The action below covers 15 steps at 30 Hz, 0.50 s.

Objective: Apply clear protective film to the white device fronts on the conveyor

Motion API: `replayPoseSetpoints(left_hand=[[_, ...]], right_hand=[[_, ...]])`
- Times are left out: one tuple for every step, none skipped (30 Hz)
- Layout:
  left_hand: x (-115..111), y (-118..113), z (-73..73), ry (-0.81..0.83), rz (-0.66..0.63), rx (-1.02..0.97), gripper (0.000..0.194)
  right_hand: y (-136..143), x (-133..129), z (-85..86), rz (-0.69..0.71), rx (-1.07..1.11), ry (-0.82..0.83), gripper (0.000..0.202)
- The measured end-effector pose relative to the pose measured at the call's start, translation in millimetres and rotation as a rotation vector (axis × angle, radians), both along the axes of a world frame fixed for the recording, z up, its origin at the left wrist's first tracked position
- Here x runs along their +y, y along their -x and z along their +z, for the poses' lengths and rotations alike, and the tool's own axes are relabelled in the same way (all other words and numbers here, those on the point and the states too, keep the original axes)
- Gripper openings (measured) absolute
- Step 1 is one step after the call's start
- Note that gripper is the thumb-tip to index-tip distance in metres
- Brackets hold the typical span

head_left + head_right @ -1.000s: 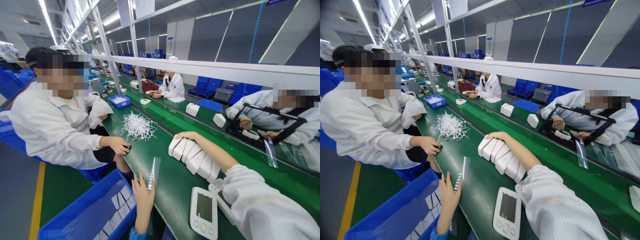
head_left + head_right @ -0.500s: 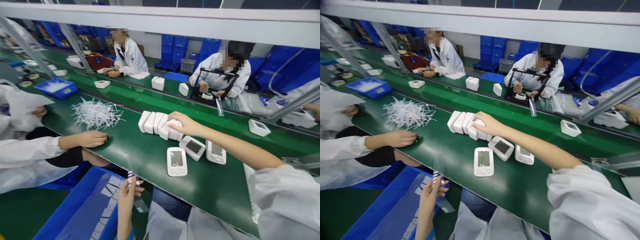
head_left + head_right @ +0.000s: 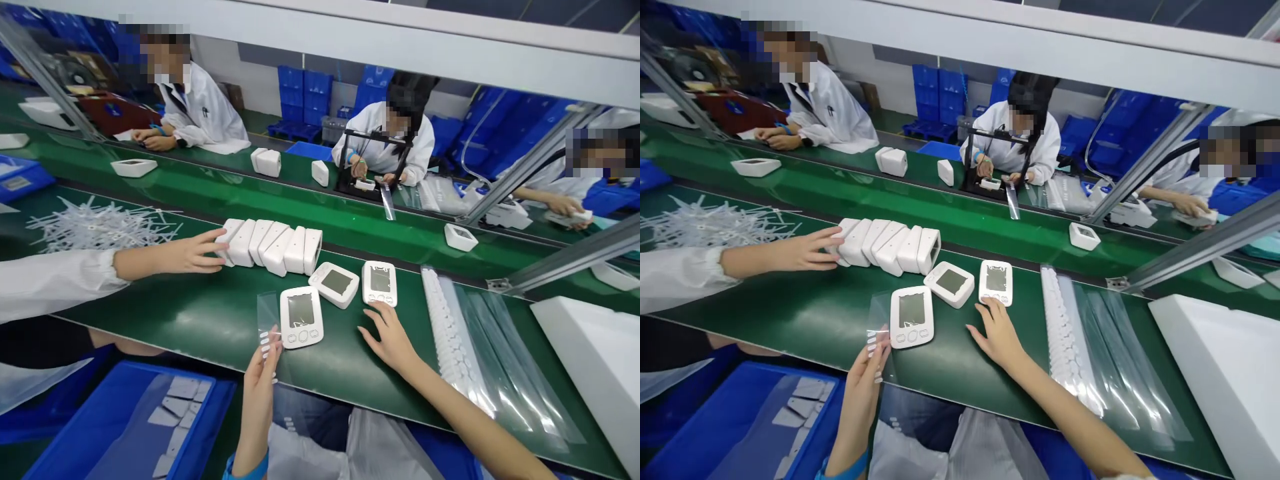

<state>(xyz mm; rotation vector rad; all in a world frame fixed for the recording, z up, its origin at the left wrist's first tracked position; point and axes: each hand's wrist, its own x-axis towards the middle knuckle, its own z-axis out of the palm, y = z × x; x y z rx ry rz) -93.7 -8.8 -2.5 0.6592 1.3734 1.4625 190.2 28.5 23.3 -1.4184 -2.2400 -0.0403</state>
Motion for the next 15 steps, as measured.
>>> replayPoseSetpoints(left_hand=[[0, -2, -0.3, 0.009, -0.008, 0.023, 0.025], [0, -4, 0.0, 0.018, -0.021, 0.041, 0.025], [0, -5, 0.6, 0.026, -0.038, 0.054, 0.026], [0, -7, 1.4, 0.03, -0.051, 0.063, 0.028], [1, -8, 2.1, 0.028, -0.062, 0.071, 0.029], [1, -8, 2.6, 0.024, -0.069, 0.074, 0.029], [0, -8, 2.6, 0.017, -0.07, 0.074, 0.028], [0, -8, 2.2, 0.008, -0.067, 0.067, 0.027], [0, -7, 1.4, 0.001, -0.066, 0.056, 0.026], [-1, -6, 0.4, 0.0, -0.07, 0.043, 0.026], [-2, -5, -0.9, 0.002, -0.08, 0.03, 0.026], [-2, -3, -2.2, 0.005, -0.09, 0.022, 0.026], [-3, -2, -3.5, 0.008, -0.102, 0.017, 0.026], [-3, -1, -4.7, 0.009, -0.106, 0.015, 0.027], [-3, 0, -5.7, 0.01, -0.11, 0.014, 0.028]], right_hand=[[2, 6, 5.1, -0.026, 0.002, 0.026, 0.039], [7, 13, 11.2, -0.044, -0.005, 0.059, 0.048], [12, 21, 17.8, -0.053, -0.019, 0.096, 0.059], [19, 30, 24.4, -0.06, -0.037, 0.136, 0.07], [26, 41, 30.6, -0.067, -0.06, 0.177, 0.079], [33, 52, 36.5, -0.077, -0.084, 0.222, 0.087], [40, 63, 41.8, -0.086, -0.121, 0.277, 0.093], [46, 74, 46.6, -0.089, -0.167, 0.339, 0.097], [51, 84, 51.1, -0.085, -0.218, 0.401, 0.099], [55, 94, 55.2, -0.075, -0.268, 0.456, 0.101], [58, 103, 59.0, -0.057, -0.312, 0.501, 0.103], [59, 111, 62.8, -0.031, -0.347, 0.534, 0.105], [59, 119, 66.5, -0.002, -0.373, 0.556, 0.107], [58, 127, 70.2, 0.029, -0.391, 0.569, 0.109], [55, 134, 73.9, 0.059, -0.411, 0.581, 0.111]])
